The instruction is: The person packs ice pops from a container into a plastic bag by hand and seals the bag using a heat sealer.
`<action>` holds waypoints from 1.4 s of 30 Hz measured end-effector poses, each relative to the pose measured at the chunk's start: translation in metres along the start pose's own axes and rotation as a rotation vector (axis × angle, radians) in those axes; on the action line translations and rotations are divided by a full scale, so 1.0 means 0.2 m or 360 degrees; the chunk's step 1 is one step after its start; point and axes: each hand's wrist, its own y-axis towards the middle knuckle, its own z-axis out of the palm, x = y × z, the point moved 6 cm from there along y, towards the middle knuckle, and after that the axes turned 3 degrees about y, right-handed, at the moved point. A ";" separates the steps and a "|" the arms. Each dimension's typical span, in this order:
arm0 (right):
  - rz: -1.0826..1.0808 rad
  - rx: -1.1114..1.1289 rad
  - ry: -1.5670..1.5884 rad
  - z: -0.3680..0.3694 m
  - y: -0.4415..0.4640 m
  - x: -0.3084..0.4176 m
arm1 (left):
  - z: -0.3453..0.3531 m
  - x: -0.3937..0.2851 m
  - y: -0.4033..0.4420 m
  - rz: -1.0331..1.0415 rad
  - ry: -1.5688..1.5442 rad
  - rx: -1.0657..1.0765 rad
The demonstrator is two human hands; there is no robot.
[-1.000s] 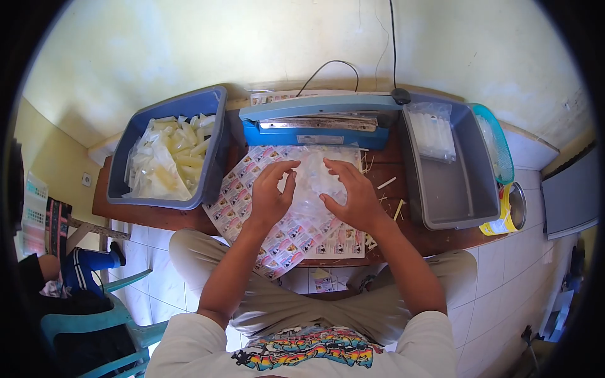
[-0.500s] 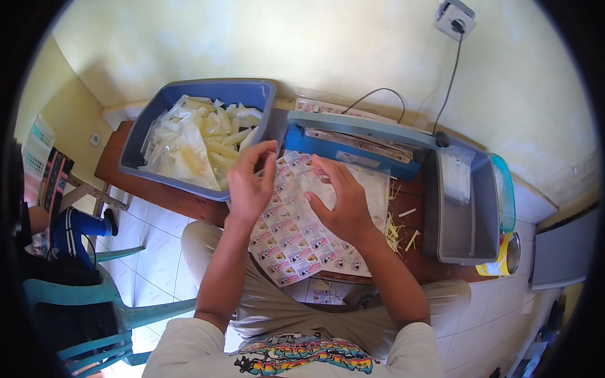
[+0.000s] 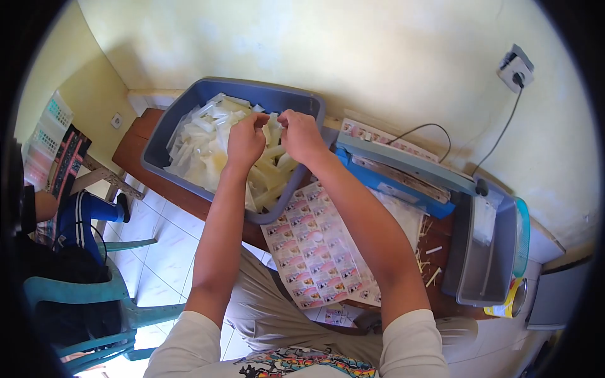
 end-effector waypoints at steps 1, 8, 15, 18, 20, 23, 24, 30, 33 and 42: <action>0.0047 0.0072 -0.0145 0.05 0.06 -0.03 | 0.03 0.07 0.06 -0.0092 0.0038 0.0108; 0.0213 0.0677 -0.0415 0.33 0.25 -0.28 | 0.10 0.25 0.16 -0.0015 0.0110 0.0298; 0.0291 0.1221 -0.0964 0.46 0.24 -0.38 | 0.15 0.29 0.14 -0.0222 0.0436 0.0662; 0.0148 0.1200 -0.1054 0.51 0.26 -0.38 | 0.15 0.24 0.13 -0.0267 0.0473 0.0707; 0.0161 0.1232 -0.1035 0.52 0.28 -0.40 | 0.13 0.23 0.12 -0.0296 0.0483 0.0710; 0.0287 0.1327 -0.1045 0.53 0.28 -0.39 | 0.12 0.24 0.11 -0.0291 0.0447 0.0717; 0.0400 0.1376 -0.1088 0.53 0.26 -0.43 | 0.13 0.23 0.11 -0.0281 0.0469 0.0743; 0.0522 0.1479 -0.1092 0.57 0.21 -0.48 | 0.16 0.20 0.10 -0.0251 0.0580 0.0808; 0.0554 0.1547 -0.1164 0.56 0.20 -0.46 | 0.17 0.21 0.09 -0.0201 0.0598 0.0790; 0.0920 0.0932 -0.0749 0.36 0.21 -0.24 | 0.15 0.21 0.09 -0.0215 0.0568 0.0770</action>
